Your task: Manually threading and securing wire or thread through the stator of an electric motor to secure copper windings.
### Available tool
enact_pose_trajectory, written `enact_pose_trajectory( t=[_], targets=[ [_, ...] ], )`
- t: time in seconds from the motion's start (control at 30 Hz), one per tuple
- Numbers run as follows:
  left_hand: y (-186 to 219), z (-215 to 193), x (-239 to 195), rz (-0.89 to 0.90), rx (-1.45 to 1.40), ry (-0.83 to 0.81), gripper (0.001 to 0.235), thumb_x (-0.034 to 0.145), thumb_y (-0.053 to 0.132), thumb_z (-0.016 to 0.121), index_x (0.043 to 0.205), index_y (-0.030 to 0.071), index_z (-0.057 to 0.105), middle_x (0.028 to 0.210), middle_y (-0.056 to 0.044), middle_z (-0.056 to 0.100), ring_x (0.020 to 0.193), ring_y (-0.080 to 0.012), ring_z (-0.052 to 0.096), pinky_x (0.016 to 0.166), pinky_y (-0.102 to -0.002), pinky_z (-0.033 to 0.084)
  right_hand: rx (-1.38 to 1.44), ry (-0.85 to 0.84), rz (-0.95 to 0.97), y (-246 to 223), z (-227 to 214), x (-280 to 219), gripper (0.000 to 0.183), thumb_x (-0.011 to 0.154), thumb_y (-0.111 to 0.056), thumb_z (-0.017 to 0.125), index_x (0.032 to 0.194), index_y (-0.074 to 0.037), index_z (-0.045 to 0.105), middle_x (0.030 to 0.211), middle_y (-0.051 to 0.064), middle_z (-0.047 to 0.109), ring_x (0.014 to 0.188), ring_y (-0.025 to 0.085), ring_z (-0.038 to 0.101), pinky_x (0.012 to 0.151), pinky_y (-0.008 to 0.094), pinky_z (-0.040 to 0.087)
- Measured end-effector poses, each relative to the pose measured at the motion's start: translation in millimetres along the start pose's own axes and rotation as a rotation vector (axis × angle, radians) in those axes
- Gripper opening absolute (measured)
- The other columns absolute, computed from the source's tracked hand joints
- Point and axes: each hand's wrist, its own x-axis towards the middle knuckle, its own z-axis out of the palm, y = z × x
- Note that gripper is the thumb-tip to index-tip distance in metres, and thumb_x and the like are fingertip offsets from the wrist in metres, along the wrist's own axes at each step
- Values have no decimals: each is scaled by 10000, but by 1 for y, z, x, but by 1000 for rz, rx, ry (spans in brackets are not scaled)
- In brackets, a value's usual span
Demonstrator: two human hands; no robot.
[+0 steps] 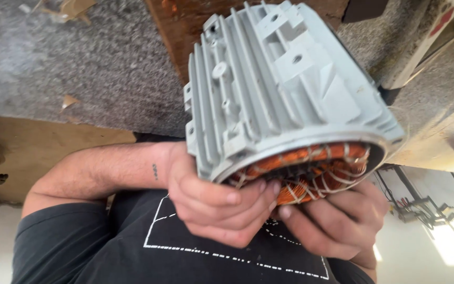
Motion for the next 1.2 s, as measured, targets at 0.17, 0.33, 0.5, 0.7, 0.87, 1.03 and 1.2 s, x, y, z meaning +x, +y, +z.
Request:
enact_pose_trajectory(
  t=[0.17,0.33,0.5,0.7,0.87,1.03,1.2],
  targets=[
    [6,-12,8,-50,9,-85,120,1028,84,577,970,140,665,1070,0,755,1024,-101,669,1157,-324,340,4,-6,150,-17,-9,21,221,743,-149,844,943,-167,752,904,-24,627,808,179,585,721,398,568],
    [18,-22,12,-107,26,-129,85,1025,105,585,1037,143,661,1087,-10,748,1035,-116,679,1171,-337,342,-19,-28,199,-30,-10,29,242,677,-123,830,904,-74,760,820,31,652,732,237,615,683,415,541],
    [27,-26,9,-135,-15,-181,69,1039,74,621,1083,112,659,1182,-46,728,1101,-164,677,1191,-367,384,-93,-28,221,-34,-9,27,257,647,-78,841,879,-35,740,797,76,680,699,286,633,650,412,537],
    [37,-26,5,-150,5,-176,73,1026,53,664,1096,73,673,1242,-54,715,1146,-201,662,1215,-414,404,-194,-34,156,-35,-10,18,264,797,-148,892,966,-64,707,839,47,667,757,266,624,655,360,505],
    [44,-23,2,-179,-18,-178,145,1040,166,702,1117,46,679,1246,-68,705,1153,-232,660,1220,-464,383,-228,-60,123,-42,-16,23,249,867,-117,897,995,-42,697,871,66,673,763,259,635,657,348,487],
    [49,-25,9,-191,-14,-216,179,1041,210,725,1114,52,680,1246,-59,701,1175,-238,645,1233,-485,355,-297,-102,150,-51,-26,34,262,827,-203,885,965,-57,716,768,64,611,720,268,591,658,384,451],
    [54,-25,12,-227,9,-217,201,990,228,761,1074,65,678,1207,-42,705,1165,-239,644,1227,-489,349,-388,-149,64,-62,-30,42,238,777,-185,828,958,-62,732,728,48,610,682,241,607,611,368,468]
  ],
)
